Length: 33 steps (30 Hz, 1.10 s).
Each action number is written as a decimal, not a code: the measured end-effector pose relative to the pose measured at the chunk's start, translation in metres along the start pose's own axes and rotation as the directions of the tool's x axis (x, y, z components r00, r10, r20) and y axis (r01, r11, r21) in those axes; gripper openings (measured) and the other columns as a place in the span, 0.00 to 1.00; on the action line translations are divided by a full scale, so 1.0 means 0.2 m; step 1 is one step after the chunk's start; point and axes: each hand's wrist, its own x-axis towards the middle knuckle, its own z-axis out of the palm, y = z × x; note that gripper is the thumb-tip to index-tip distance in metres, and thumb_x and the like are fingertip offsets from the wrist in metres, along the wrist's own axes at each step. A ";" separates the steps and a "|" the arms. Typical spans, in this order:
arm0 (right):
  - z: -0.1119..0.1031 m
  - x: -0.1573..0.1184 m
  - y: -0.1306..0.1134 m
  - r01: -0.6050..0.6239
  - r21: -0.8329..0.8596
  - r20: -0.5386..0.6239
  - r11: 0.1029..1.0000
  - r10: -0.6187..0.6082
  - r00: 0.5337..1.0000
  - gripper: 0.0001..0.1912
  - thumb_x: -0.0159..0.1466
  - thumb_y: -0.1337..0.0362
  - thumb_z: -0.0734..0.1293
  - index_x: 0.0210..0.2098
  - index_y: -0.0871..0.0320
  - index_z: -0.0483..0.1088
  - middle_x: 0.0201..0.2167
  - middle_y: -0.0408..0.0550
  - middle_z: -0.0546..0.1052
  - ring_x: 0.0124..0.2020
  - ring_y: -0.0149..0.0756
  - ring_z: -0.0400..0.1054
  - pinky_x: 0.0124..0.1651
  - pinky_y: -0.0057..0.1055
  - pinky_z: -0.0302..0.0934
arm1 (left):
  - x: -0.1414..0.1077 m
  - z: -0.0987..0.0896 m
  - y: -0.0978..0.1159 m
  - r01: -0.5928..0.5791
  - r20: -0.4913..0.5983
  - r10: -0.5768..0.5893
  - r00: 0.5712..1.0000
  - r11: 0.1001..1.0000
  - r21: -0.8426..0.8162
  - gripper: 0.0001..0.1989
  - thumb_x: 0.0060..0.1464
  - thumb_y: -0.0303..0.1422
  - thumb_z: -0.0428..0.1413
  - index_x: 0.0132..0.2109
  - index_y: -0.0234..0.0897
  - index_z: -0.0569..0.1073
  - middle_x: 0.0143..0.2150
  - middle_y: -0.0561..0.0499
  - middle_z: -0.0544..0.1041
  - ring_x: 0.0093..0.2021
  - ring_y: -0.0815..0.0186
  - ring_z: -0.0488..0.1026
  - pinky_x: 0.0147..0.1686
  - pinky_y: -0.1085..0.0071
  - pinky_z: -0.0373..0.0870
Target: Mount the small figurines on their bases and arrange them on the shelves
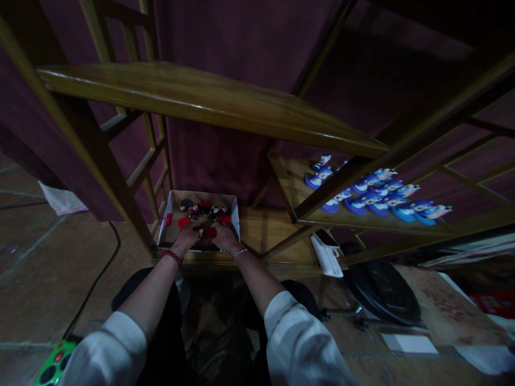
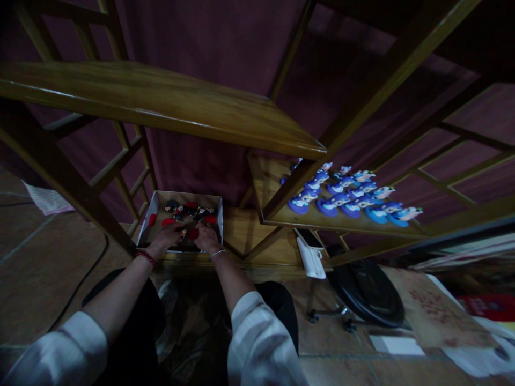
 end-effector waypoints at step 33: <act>0.04 0.03 0.06 -0.059 0.275 -0.039 0.960 0.072 0.997 0.22 0.50 0.70 0.67 0.45 0.57 0.67 0.44 0.46 0.73 0.44 0.31 0.67 0.47 0.25 0.59 | -0.05 -0.01 0.04 -0.118 0.033 0.113 0.993 0.954 0.274 0.16 0.51 0.29 0.49 0.48 0.37 0.70 0.41 0.47 0.75 0.39 0.64 0.71 0.37 0.73 0.64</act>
